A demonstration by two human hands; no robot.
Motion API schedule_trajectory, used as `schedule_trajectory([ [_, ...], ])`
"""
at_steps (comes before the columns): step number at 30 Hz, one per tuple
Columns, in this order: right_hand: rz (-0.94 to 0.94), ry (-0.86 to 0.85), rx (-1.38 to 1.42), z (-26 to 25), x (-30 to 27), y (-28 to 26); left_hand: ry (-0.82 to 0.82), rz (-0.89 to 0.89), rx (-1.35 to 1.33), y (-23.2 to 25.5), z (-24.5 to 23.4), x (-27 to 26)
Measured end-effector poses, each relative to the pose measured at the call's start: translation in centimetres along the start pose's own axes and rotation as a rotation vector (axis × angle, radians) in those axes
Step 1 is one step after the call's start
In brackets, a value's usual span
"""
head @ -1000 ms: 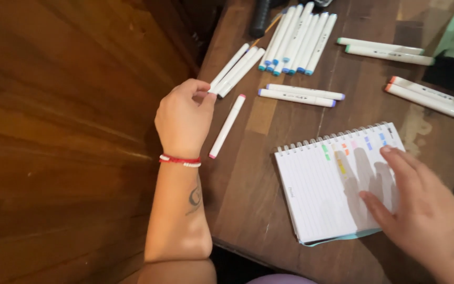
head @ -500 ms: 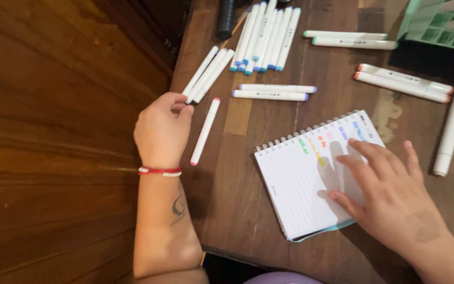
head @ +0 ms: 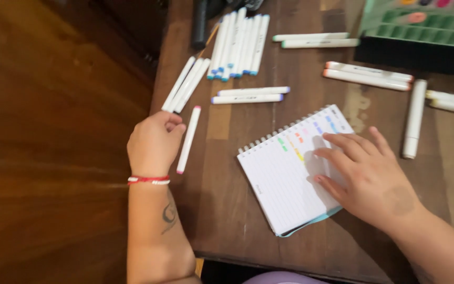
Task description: Testing various colored markers by uncapping them and making small marks in a notebook while organizing them on a desk.
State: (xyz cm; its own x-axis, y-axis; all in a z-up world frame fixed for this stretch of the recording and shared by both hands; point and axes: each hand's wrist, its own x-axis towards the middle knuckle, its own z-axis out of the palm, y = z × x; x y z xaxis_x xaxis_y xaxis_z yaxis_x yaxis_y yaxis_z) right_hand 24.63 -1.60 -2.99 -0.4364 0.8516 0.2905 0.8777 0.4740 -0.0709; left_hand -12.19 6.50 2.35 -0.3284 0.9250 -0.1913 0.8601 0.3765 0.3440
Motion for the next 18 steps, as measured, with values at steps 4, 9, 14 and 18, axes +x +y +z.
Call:
schedule_trajectory([
  [4, 0.086, 0.028, -0.018, -0.4, 0.3, 1.3, 0.008, 0.082, 0.033, 0.7, 0.3, 0.0],
  [9, 0.189, 0.27, -0.098, 1.7, 1.4, 5.8, 0.102, 0.35, 0.035, 2.0, 0.6, -1.7],
  [14, 0.155, 0.456, -0.164, -2.4, 4.7, 7.7, 0.186, 0.759, -0.011, 2.3, 3.1, -2.7],
  [18, 0.159, 0.573, -0.246, -5.6, 7.6, 9.8, 0.186, 0.938, -0.049, 2.8, 4.5, -3.4],
])
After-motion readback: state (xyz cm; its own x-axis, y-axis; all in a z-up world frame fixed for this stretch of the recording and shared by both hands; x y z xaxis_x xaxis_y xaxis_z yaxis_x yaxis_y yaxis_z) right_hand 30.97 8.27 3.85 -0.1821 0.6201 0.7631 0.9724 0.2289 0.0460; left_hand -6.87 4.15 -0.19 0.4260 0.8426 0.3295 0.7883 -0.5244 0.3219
